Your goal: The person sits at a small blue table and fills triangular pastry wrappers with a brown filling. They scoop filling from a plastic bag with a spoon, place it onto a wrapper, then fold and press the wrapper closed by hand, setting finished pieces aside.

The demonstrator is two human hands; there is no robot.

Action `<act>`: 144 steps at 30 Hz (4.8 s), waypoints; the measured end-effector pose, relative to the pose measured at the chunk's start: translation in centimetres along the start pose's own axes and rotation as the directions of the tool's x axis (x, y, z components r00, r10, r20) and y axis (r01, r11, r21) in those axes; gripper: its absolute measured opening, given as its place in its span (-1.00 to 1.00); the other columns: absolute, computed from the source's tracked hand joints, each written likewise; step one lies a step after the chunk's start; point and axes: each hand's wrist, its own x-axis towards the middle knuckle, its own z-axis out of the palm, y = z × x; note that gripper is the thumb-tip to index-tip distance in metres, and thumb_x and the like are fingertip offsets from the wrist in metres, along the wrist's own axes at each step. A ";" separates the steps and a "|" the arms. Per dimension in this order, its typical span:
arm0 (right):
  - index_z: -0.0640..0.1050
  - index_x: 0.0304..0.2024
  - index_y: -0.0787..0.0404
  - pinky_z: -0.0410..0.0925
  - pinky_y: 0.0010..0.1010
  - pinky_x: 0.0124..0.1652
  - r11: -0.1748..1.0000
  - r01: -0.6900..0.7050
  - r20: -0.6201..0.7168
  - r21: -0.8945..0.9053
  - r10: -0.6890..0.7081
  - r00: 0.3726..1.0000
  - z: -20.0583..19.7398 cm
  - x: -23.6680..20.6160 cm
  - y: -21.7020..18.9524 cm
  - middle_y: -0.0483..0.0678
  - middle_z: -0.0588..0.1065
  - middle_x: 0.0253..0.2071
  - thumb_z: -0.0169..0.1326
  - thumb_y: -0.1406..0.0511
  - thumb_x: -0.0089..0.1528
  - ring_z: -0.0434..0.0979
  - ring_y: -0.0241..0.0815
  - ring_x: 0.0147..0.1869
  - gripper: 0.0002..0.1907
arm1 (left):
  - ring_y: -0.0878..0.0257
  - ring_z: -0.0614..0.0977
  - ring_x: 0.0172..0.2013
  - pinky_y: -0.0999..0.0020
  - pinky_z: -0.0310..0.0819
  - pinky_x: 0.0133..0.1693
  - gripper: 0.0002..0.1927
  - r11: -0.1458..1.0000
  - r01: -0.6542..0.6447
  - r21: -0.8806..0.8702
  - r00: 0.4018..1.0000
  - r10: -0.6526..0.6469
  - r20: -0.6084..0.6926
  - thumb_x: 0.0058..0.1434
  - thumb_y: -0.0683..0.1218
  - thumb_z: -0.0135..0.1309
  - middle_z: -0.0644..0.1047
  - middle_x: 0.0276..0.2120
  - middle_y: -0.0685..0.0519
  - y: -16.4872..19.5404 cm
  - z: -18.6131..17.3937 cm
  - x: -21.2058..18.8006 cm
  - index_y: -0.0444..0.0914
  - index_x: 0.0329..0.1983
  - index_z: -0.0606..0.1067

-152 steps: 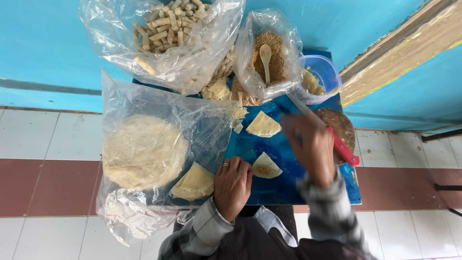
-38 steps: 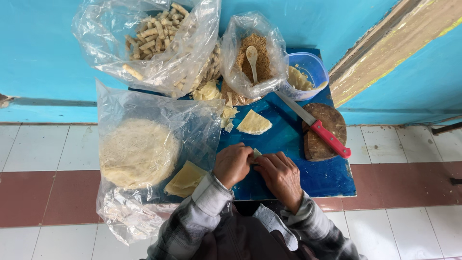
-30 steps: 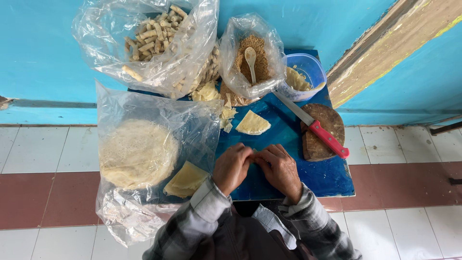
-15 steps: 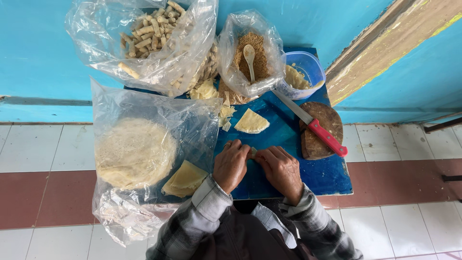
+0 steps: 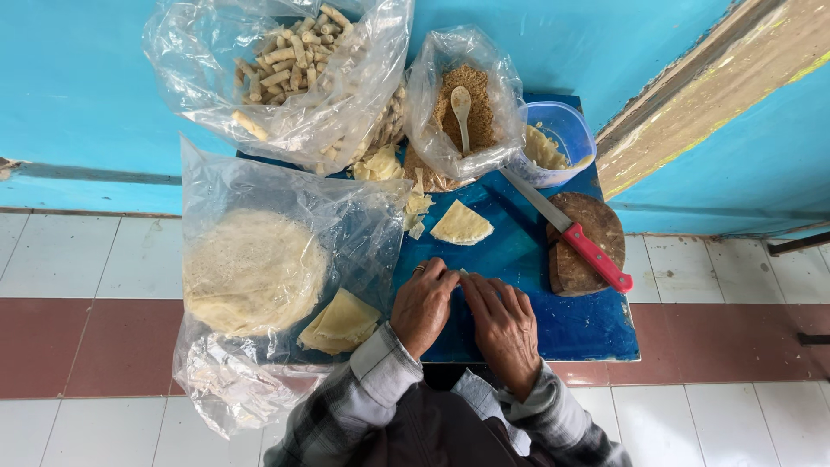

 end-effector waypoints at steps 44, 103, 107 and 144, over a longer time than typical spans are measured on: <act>0.69 -0.24 0.08 0.47 -0.29 -0.24 0.910 -0.112 0.220 0.398 0.024 0.975 5.6 9.8 9.1 -0.16 0.64 -0.16 0.25 0.16 0.20 0.66 -0.10 -0.20 -0.82 | -0.04 0.61 -0.25 0.12 0.52 -0.21 -0.78 0.956 0.039 -0.290 0.961 -0.116 -0.251 0.34 -0.20 0.06 0.55 -0.25 -0.05 1.9 -2.1 -1.4 -0.24 0.04 0.50; 0.67 0.00 0.00 0.37 -0.16 0.08 0.977 -0.192 0.508 0.091 0.120 0.853 1.8 15.2 24.4 0.00 0.52 -0.07 0.18 0.19 0.17 0.52 -0.03 0.08 -0.67 | -0.01 0.51 0.12 -0.12 0.30 0.19 -0.69 0.998 -0.013 0.061 0.994 0.019 -0.104 0.24 -0.16 0.12 0.51 0.10 -0.11 1.0 -1.5 -4.1 -0.33 0.04 0.53; 0.66 0.05 -0.03 0.37 -0.15 0.10 0.964 -0.264 0.464 0.009 0.230 0.856 0.2 15.0 24.4 -0.05 0.51 -0.01 0.17 0.24 0.16 0.52 -0.07 0.12 -0.62 | 0.00 0.51 0.11 -0.11 0.31 0.20 -0.70 0.997 -0.011 0.076 0.993 0.020 -0.115 0.24 -0.16 0.13 0.52 0.10 -0.10 0.9 -1.3 -4.1 -0.31 0.04 0.54; 0.58 -0.25 0.14 0.43 -0.13 -0.04 0.943 0.125 0.317 -0.308 -0.022 0.948 -1.2 15.2 19.7 -0.04 0.48 -0.10 0.41 0.21 -0.05 0.49 -0.02 0.10 -0.63 | 0.00 0.53 0.09 -0.09 0.35 0.16 -0.75 0.997 -0.014 0.082 0.989 0.025 -0.142 0.24 -0.18 0.13 0.53 0.07 -0.10 0.7 -1.1 -4.0 -0.30 -0.01 0.56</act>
